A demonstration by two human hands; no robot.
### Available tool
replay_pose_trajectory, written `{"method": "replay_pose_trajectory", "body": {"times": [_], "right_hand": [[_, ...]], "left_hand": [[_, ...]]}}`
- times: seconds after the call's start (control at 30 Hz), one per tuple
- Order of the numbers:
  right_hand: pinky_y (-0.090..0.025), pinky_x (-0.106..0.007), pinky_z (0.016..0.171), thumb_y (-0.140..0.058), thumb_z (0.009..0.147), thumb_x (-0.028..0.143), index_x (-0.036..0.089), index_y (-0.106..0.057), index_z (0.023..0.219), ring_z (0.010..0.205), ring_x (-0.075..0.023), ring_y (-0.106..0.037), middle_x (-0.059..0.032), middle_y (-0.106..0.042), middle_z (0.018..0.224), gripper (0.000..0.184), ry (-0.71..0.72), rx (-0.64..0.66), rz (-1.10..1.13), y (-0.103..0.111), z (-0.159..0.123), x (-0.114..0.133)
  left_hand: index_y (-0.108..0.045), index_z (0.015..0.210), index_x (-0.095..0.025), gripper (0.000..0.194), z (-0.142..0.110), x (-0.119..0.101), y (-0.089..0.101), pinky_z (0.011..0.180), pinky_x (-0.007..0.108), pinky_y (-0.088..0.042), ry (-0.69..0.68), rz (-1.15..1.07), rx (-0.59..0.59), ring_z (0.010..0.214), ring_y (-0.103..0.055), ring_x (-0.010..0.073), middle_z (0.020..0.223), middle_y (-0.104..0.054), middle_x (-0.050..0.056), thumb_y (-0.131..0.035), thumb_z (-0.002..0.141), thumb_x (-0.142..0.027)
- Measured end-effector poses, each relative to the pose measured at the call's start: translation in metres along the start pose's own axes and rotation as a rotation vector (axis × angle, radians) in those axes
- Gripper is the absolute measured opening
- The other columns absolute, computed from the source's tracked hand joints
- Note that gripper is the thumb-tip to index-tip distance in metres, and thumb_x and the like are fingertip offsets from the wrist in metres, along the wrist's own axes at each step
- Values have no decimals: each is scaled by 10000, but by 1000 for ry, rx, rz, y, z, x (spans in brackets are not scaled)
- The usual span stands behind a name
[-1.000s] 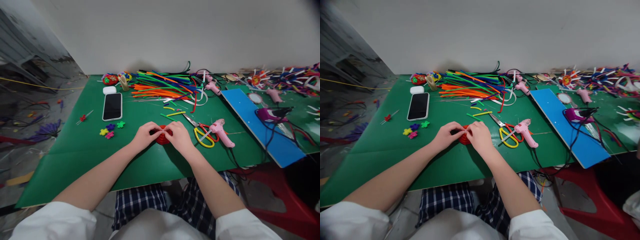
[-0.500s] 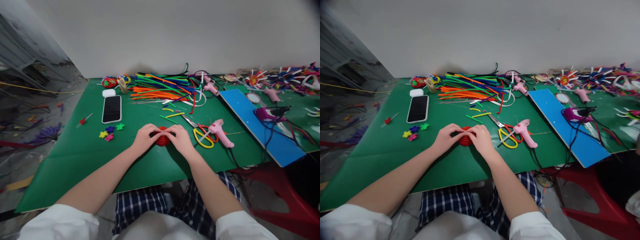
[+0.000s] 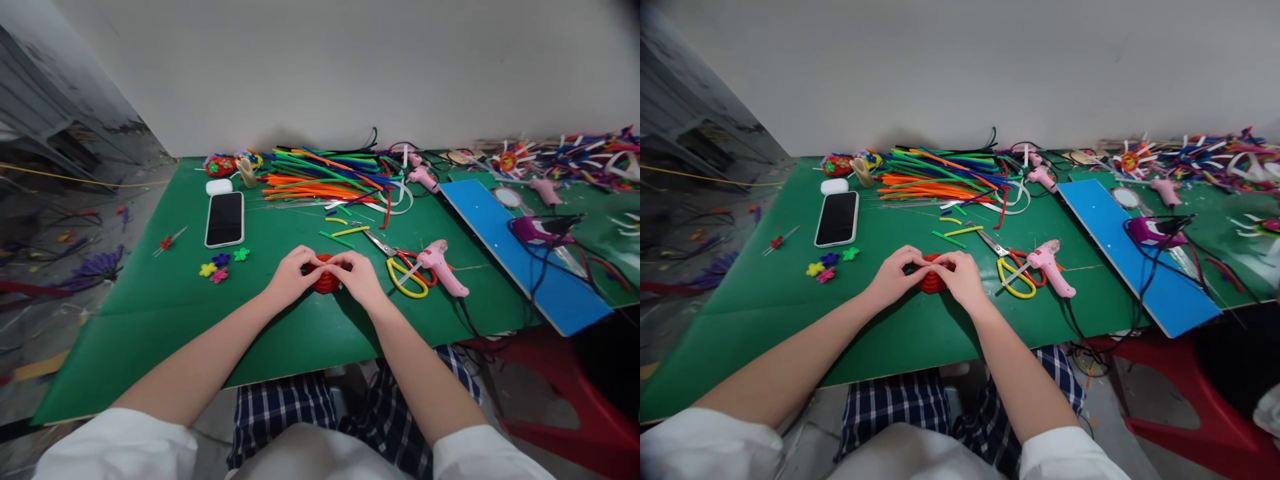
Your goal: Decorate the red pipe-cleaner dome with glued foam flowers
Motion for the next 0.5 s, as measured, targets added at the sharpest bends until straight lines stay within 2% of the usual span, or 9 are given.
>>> {"method": "replay_pose_trajectory", "body": {"times": [0.2,0.5], "right_hand": [[-426,-280,637,-603,711,269,192,-660,718,647,-132,-525,-6,-631,699,97,-26,8,29,-2,1,-1],[-433,-289,654,-577,719,241,192,-658,736,664,-141,-548,-7,-641,707,96,-18,-13,44,-5,-1,-5]], "left_hand": [[-603,733,-181,153,0,1,0,709,292,-436,13,-2,8,761,-522,135,777,-530,20,-564,776,-322],[-579,748,-172,143,-1,-4,-1,705,283,-424,-15,50,-17,764,-513,139,774,-543,25,-566,773,-313]]}}
Point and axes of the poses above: each hand's wrist, its own z-axis towards the middle knuckle, its own y-axis out of the back of the hand, x = y × z, the point moved 4 cm from there along z, towards the middle knuckle
